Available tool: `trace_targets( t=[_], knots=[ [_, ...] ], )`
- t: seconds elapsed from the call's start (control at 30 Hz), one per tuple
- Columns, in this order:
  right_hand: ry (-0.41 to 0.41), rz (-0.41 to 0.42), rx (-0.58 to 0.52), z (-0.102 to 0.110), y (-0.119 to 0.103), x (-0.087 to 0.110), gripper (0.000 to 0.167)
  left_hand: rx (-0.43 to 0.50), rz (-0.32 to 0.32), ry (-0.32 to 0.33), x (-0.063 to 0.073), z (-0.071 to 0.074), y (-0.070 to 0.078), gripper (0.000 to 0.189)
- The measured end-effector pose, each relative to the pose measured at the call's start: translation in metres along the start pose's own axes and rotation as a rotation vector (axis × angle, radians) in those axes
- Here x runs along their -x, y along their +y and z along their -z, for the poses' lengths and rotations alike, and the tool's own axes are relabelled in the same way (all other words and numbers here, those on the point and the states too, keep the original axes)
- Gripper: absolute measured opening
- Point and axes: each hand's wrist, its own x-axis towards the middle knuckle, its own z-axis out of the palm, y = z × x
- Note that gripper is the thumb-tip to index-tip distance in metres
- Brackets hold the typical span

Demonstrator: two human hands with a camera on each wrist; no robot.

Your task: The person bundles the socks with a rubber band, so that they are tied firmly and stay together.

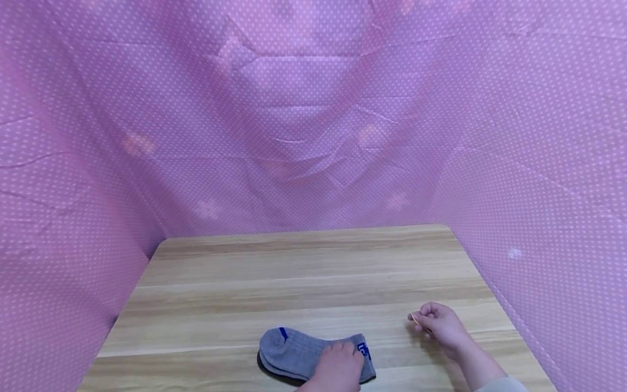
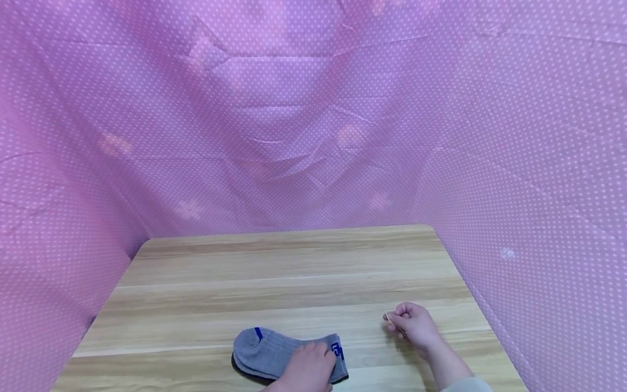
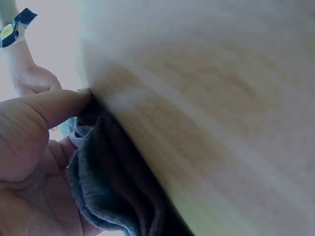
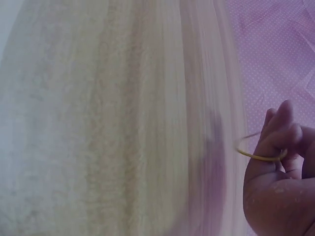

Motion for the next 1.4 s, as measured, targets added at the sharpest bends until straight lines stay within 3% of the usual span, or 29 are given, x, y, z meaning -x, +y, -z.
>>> trace_targets(
  t=[0.1, 0.23, 0.4, 0.63, 0.83, 0.97, 1.23, 1.4],
  knots=[
    [-0.121, 0.036, -0.232, 0.004, 0.003, 0.000, 0.015, -0.030, -0.009, 0.013, 0.002, 0.000, 0.002, 0.017],
    [-0.266, 0.027, -0.588, 0.008, 0.008, 0.000, 0.023, -0.058, -0.023, 0.006, 0.003, 0.000, 0.004, 0.013],
    [-0.270, 0.014, -0.720, 0.001, 0.009, -0.001, 0.026, -0.064, -0.026, 0.000, 0.003, -0.002, 0.004, 0.013],
    [-0.259, 0.027, -0.708, -0.005, 0.008, 0.000, 0.030, -0.031, -0.007, -0.035, 0.002, -0.002, 0.003, 0.014],
    [-0.182, -0.048, -0.625, -0.009, 0.005, 0.004, 0.021, -0.046, 0.003, 0.023, 0.003, -0.005, 0.005, 0.011],
    [-0.166, -0.087, -0.529, -0.012, 0.002, 0.004, 0.025, -0.029, 0.014, 0.041, 0.002, -0.005, 0.004, 0.021],
    [-0.285, -0.051, -0.465, -0.015, -0.006, 0.005, 0.030, 0.045, 0.067, -0.009, -0.002, 0.001, 0.004, 0.051],
    [-0.360, 0.019, -0.407, -0.019, -0.009, 0.004, 0.036, 0.008, 0.034, 0.008, -0.003, 0.003, 0.006, 0.026]
  ],
)
